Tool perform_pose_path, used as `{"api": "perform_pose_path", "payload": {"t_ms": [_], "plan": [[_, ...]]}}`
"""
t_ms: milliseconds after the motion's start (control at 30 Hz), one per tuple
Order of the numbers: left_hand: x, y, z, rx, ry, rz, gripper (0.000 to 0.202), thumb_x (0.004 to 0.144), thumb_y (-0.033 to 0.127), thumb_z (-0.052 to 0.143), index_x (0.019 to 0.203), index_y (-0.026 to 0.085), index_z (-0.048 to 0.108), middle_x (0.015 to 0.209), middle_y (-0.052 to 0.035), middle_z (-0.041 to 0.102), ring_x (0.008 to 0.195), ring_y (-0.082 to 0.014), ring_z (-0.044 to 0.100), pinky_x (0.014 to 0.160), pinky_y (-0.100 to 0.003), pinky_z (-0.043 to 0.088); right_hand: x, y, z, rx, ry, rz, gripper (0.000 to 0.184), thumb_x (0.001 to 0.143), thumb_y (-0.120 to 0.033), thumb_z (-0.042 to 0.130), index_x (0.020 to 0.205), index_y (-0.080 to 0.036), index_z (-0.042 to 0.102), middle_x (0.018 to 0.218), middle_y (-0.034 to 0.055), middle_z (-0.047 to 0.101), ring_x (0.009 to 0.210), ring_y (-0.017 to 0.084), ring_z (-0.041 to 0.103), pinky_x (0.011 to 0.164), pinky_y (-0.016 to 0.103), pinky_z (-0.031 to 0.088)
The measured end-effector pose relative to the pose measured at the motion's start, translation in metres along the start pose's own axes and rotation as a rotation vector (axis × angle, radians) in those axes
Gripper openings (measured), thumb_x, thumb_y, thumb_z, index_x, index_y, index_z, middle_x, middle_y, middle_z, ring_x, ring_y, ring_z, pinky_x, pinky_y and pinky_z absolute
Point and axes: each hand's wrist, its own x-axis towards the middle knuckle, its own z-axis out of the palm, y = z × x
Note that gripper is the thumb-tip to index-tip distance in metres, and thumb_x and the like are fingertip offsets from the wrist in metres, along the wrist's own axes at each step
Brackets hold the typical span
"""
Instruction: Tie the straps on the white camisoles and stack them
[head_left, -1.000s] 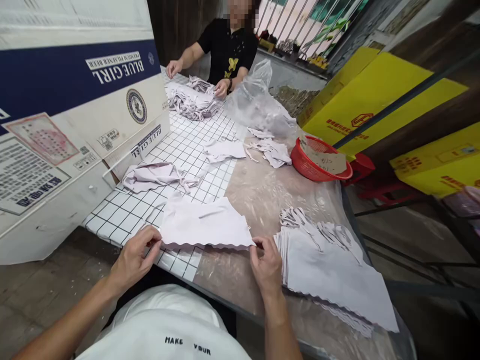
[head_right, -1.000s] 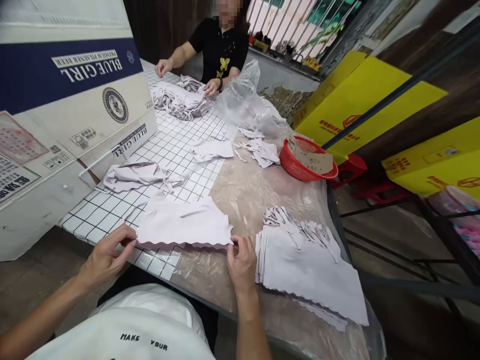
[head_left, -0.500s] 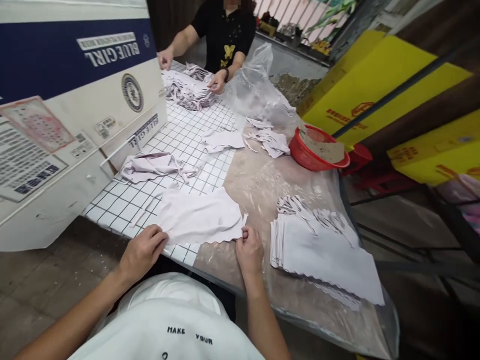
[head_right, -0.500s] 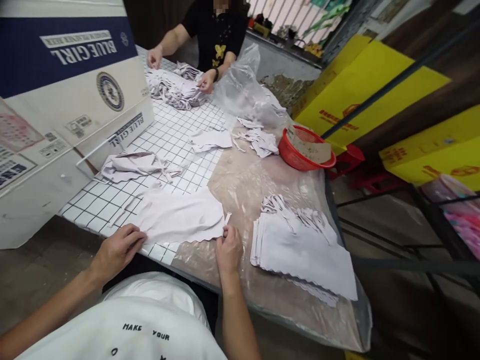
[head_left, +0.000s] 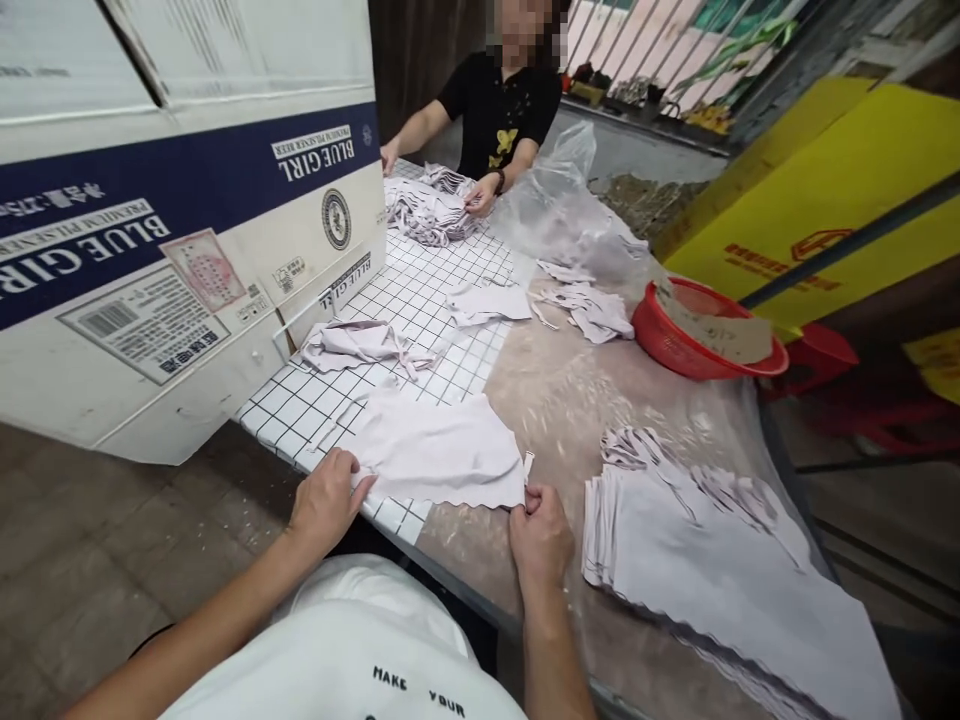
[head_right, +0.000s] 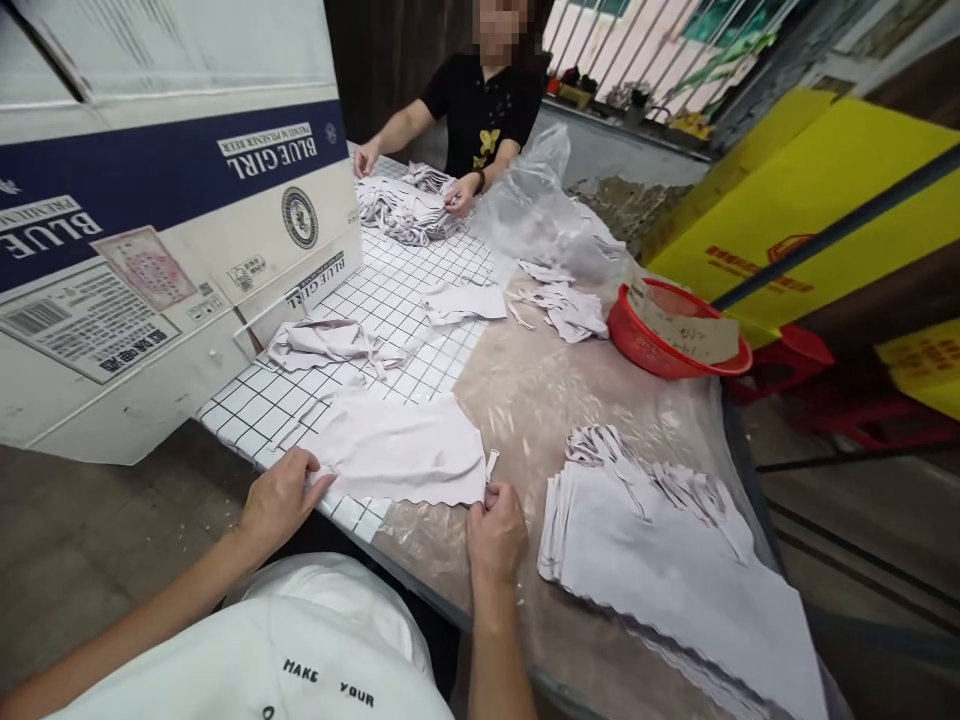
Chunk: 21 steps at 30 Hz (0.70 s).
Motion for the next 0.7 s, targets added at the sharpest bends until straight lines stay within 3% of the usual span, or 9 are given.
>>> {"api": "perform_pose_path", "payload": {"t_ms": [133, 267, 433, 567, 633, 700], "plan": [[0.002, 0.003, -0.007, -0.105, -0.066, -0.073, 0.015, 0.089, 0.028, 0.049, 0.077, 0.022, 0.05, 0.078, -0.0032, 0.061, 0.07, -0.0186, 0.058, 0.06, -0.028, 0.039, 0.0, -0.001, -0.003, -0.023, -0.02, -0.001, 0.006, 0.072, -0.021, 0.048, 0.075, -0.023, 0.054, 0.066, 0.0033, 0.057, 0.063, 0.02, 0.051, 0.057, 0.029, 0.028], [0.01, -0.001, -0.019, -0.413, -0.188, -0.193, 0.023, 0.084, 0.041, 0.052, 0.071, 0.022, 0.049, 0.065, 0.0005, 0.055, 0.06, -0.0168, 0.051, 0.056, -0.027, 0.036, 0.0, -0.002, -0.007, 0.039, -0.006, -0.002, 0.003, 0.071, -0.025, 0.047, 0.07, -0.024, 0.05, 0.064, 0.0034, 0.056, 0.061, 0.021, 0.051, 0.057, 0.029, 0.03], [0.009, -0.011, -0.035, -0.74, -0.264, -0.27, 0.046, 0.072, 0.065, 0.058, 0.063, 0.022, 0.048, 0.06, 0.0027, 0.045, 0.057, -0.0148, 0.042, 0.055, -0.026, 0.035, -0.007, 0.0, -0.026, 0.366, -0.031, 0.056, 0.004, 0.069, -0.028, 0.046, 0.072, -0.025, 0.045, 0.059, -0.0001, 0.054, 0.054, 0.019, 0.052, 0.053, 0.028, 0.038], [0.007, -0.015, -0.041, -0.88, -0.39, -0.337, 0.052, 0.068, 0.072, 0.061, 0.065, 0.022, 0.044, 0.059, 0.0059, 0.036, 0.054, -0.0123, 0.037, 0.05, -0.024, 0.034, -0.009, -0.001, -0.048, 0.605, -0.011, 0.111, 0.016, 0.067, -0.028, 0.05, 0.082, -0.023, 0.048, 0.068, 0.0003, 0.06, 0.061, 0.018, 0.06, 0.057, 0.027, 0.047], [0.022, -0.009, -0.045, -0.898, -0.447, -0.294, 0.05, 0.068, 0.068, 0.063, 0.068, 0.022, 0.045, 0.059, 0.0065, 0.037, 0.053, -0.0116, 0.038, 0.049, -0.023, 0.035, 0.004, -0.004, -0.061, 0.615, -0.046, 0.111, 0.02, 0.067, -0.028, 0.053, 0.086, -0.022, 0.052, 0.075, 0.0018, 0.064, 0.069, 0.019, 0.063, 0.062, 0.027, 0.049], [0.054, 0.006, -0.051, -0.87, -0.469, -0.219, 0.046, 0.065, 0.062, 0.068, 0.068, 0.021, 0.047, 0.058, 0.0062, 0.042, 0.053, -0.0111, 0.04, 0.048, -0.023, 0.035, 0.034, -0.009, -0.072, 0.57, -0.121, 0.085, 0.02, 0.064, -0.027, 0.055, 0.083, -0.02, 0.057, 0.074, 0.0012, 0.064, 0.07, 0.018, 0.063, 0.064, 0.027, 0.05]]}}
